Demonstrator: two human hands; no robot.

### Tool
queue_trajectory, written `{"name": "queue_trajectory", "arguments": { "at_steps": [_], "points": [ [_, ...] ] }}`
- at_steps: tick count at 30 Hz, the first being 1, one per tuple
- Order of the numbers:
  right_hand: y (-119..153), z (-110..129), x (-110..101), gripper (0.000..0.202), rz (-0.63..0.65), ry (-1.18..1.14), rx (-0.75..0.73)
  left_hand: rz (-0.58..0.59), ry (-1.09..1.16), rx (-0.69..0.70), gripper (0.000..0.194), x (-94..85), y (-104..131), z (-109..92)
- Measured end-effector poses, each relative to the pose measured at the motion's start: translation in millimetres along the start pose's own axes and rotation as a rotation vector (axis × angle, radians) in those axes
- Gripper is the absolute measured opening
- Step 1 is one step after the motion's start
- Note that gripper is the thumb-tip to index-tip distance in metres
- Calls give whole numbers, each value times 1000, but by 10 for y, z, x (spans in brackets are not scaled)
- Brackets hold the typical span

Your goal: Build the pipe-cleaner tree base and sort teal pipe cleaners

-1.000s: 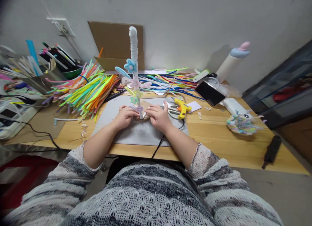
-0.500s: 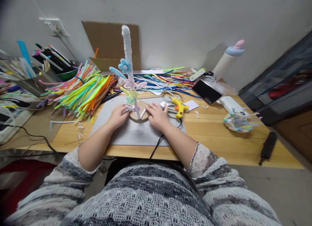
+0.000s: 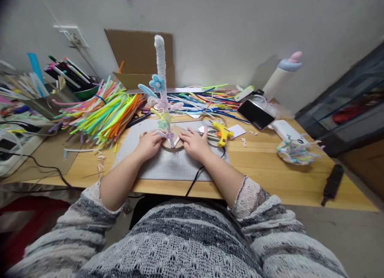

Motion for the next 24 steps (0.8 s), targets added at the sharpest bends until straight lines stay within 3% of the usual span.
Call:
{"name": "queue_trajectory", "arguments": {
  "at_steps": [18, 21, 24],
  "points": [
    [6, 31, 10, 40, -28, 13, -11, 18, -6, -14, 39, 15, -25, 15],
    [38, 58, 7, 38, -53, 8, -35, 12, -41, -28, 36, -128, 37, -17],
    [70, 79, -14, 37, -82, -31, -57, -34, -118, -137, 26, -473, 221, -175]
  ]
}}
Point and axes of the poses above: each hand's wrist, its own y-axis away from the middle knuckle, its own x-axis out of the palm, z = x × y, the point moved 4 cm from there along -y, towards the middle knuckle, and after that the axes turned 14 degrees about x, right-handed, at the moved point
